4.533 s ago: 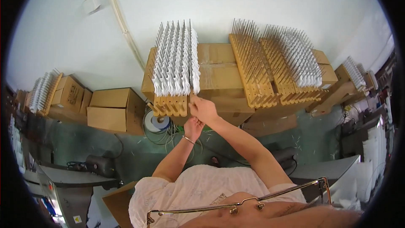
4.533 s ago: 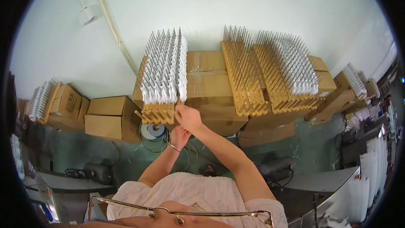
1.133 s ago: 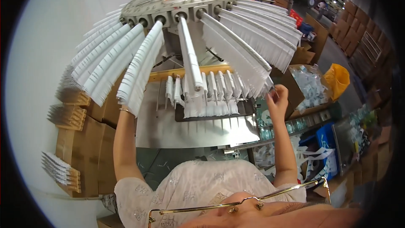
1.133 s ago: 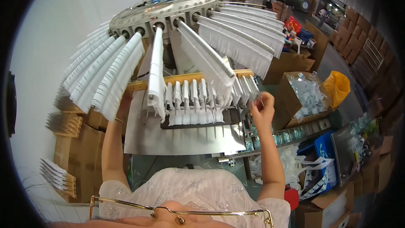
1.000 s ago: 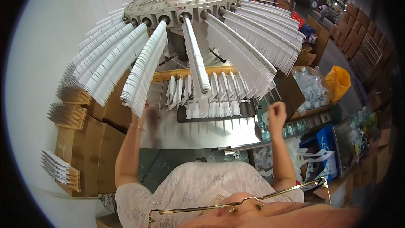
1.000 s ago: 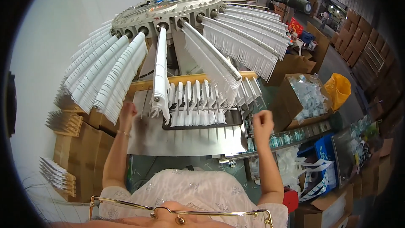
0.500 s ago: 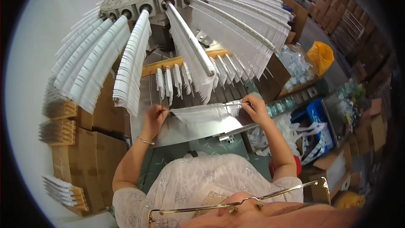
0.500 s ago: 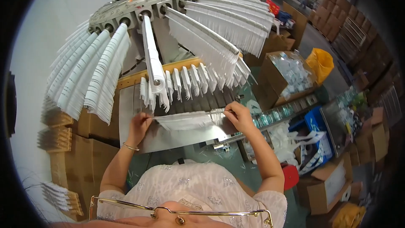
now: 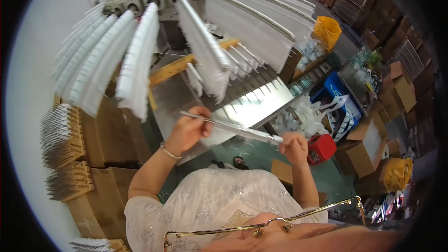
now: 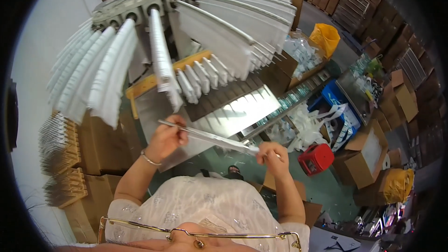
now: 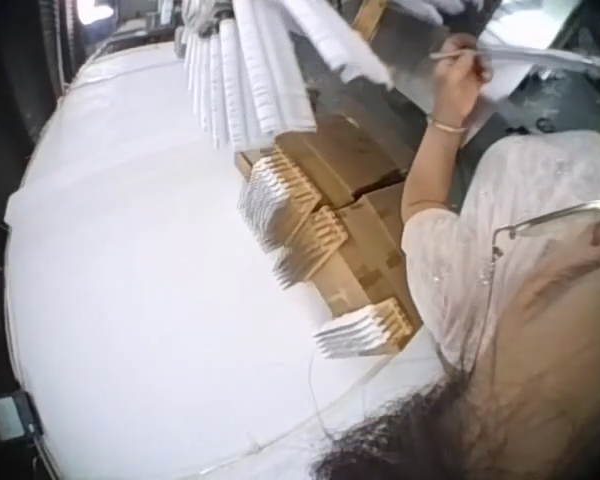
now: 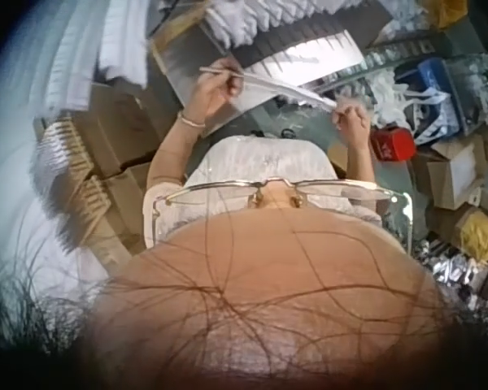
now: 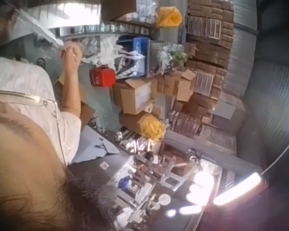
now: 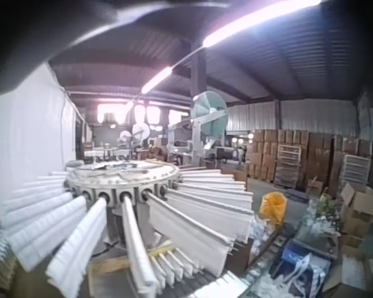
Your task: The recorder is loading plastic tubes into a large rotary machine for processing or packaging.
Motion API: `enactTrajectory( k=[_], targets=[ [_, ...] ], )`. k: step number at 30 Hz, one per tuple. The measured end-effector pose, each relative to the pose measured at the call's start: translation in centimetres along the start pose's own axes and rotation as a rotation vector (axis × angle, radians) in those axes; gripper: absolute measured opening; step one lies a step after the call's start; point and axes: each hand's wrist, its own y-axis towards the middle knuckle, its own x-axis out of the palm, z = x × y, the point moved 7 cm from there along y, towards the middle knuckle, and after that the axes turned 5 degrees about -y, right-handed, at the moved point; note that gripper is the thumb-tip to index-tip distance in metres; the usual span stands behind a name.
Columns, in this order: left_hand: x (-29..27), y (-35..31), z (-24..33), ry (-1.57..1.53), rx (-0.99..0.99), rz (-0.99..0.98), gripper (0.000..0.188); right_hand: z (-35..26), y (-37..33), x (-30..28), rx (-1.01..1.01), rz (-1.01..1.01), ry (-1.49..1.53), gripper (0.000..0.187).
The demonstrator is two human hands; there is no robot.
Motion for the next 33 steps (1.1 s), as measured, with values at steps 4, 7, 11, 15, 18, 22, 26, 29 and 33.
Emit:
enactTrajectory(
  k=[4, 7, 11, 15, 18, 22, 26, 29, 33],
  targets=[
    [-1.0, -0.3, 0.5, 0.216, -0.063, -0.083, 0.025, -2.3, -3.5, 2.5, -0.049, 0.116, -0.074, 0.033],
    [-4.4, 0.9, 2.9, 0.494, 0.086, 0.125, 0.028, -5.4, -4.9, 4.2, -0.199, 0.179, -0.23, 0.024],
    [-6.6, 2.9, 5.8, 0.918, 0.45, 0.293, 0.039, -7.4, -5.3, 6.7, -0.177, 0.214, -0.438, 0.019],
    [-6.1, 3.6, 6.4, 1.264, 0.781, 0.309, 0.054, -8.2, -4.2, 9.0, -0.103, 0.23, -0.521, 0.02],
    [-6.2, 3.9, 6.5, 1.29, 0.843, 0.311, 0.058, -8.2, -3.1, 10.6, -0.032, 0.251, -0.555, 0.021],
    [-5.4, 4.4, 6.7, 1.43, 0.958, 0.321, 0.056, -6.2, -0.7, 12.6, 0.036, 0.226, -0.541, 0.022],
    [-4.2, 4.6, 7.5, 1.544, 1.095, 0.298, 0.057, -3.2, 1.3, 13.3, 0.058, 0.189, -0.387, 0.025],
    [-3.2, 4.2, 7.7, 1.625, 1.136, 0.317, 0.06, -2.8, 1.1, 13.0, -0.01, 0.176, -0.522, 0.022],
    [-2.3, 3.7, 6.6, 1.653, 0.973, 0.291, 0.061, -3.4, -0.4, 12.6, -0.08, 0.155, -0.645, 0.018]
  ],
)
